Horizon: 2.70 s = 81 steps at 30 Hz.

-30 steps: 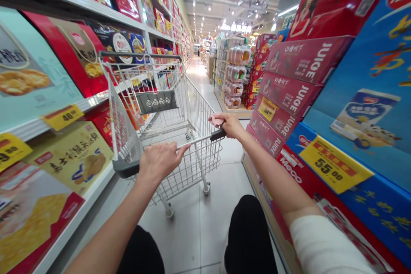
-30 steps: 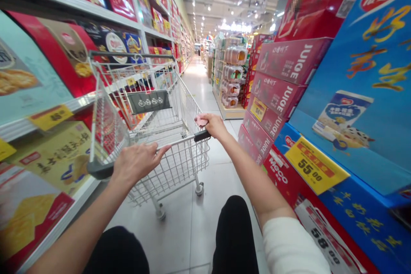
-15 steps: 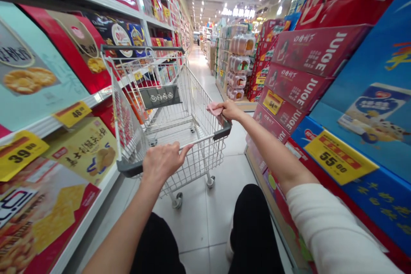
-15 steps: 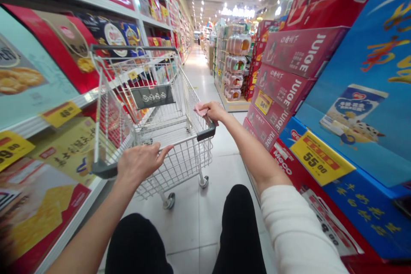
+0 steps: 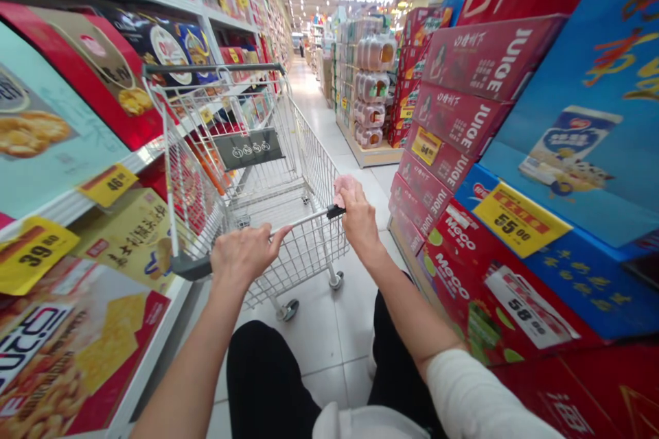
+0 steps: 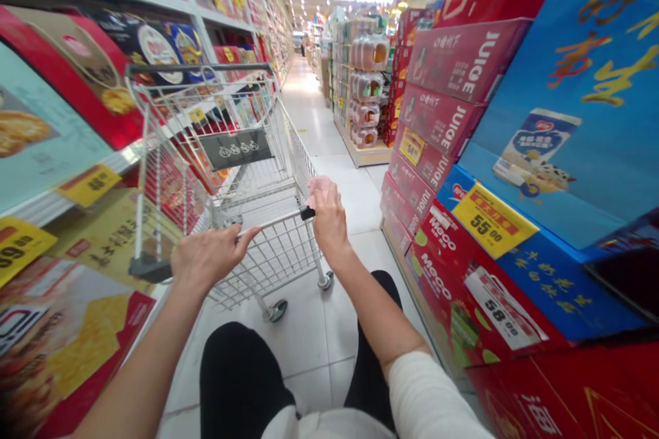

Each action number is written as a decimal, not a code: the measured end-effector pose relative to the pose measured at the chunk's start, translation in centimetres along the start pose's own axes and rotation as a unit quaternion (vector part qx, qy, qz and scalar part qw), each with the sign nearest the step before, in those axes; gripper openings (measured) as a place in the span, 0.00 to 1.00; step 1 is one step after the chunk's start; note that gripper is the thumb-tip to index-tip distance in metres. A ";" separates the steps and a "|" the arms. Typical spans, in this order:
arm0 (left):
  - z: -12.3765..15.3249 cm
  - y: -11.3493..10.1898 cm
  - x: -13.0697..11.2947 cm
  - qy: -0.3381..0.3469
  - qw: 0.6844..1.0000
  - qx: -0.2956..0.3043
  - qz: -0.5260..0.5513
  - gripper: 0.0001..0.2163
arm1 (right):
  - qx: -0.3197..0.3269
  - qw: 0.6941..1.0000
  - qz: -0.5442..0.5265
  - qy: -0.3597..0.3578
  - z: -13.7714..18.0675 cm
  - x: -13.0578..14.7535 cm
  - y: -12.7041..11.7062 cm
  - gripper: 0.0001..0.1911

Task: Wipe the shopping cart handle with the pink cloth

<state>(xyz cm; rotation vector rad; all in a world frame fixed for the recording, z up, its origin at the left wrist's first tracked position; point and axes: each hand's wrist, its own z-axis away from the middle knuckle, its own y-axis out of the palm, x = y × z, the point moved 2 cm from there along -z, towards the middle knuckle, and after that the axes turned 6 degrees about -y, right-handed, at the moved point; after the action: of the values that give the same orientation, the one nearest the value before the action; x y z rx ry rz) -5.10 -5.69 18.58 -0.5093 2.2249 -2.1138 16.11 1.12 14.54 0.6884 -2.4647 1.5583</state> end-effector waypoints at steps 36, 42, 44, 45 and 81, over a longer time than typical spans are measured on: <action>-0.8 0.0 0.5 0.000 1.000 -0.011 -0.028 0.38 | -0.191 0.960 -0.157 -0.132 7.9 1.9 16.7 0.22; -0.6 -0.2 0.0 -0.008 1.000 -0.014 -0.016 0.39 | -0.243 0.944 -0.181 0.132 4.8 -6.3 12.7 0.34; -0.7 -0.2 -0.1 -0.013 1.000 -0.013 -0.010 0.39 | -0.253 0.937 -0.185 0.156 4.8 -5.1 13.0 0.36; -0.7 -0.1 -0.2 -0.013 1.000 -0.012 -0.006 0.39 | -0.255 0.937 -0.180 0.158 5.2 -3.8 13.6 0.36; -0.8 0.2 -0.3 -0.039 0.998 -0.004 0.054 0.41 | -0.217 0.941 -0.152 0.210 7.0 -5.6 15.2 0.34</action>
<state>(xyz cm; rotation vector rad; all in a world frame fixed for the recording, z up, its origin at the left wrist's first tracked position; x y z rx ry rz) -5.04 -4.84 18.39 -0.4514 2.1693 -1.9980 15.03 2.02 -3.10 0.5529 -2.1428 0.8902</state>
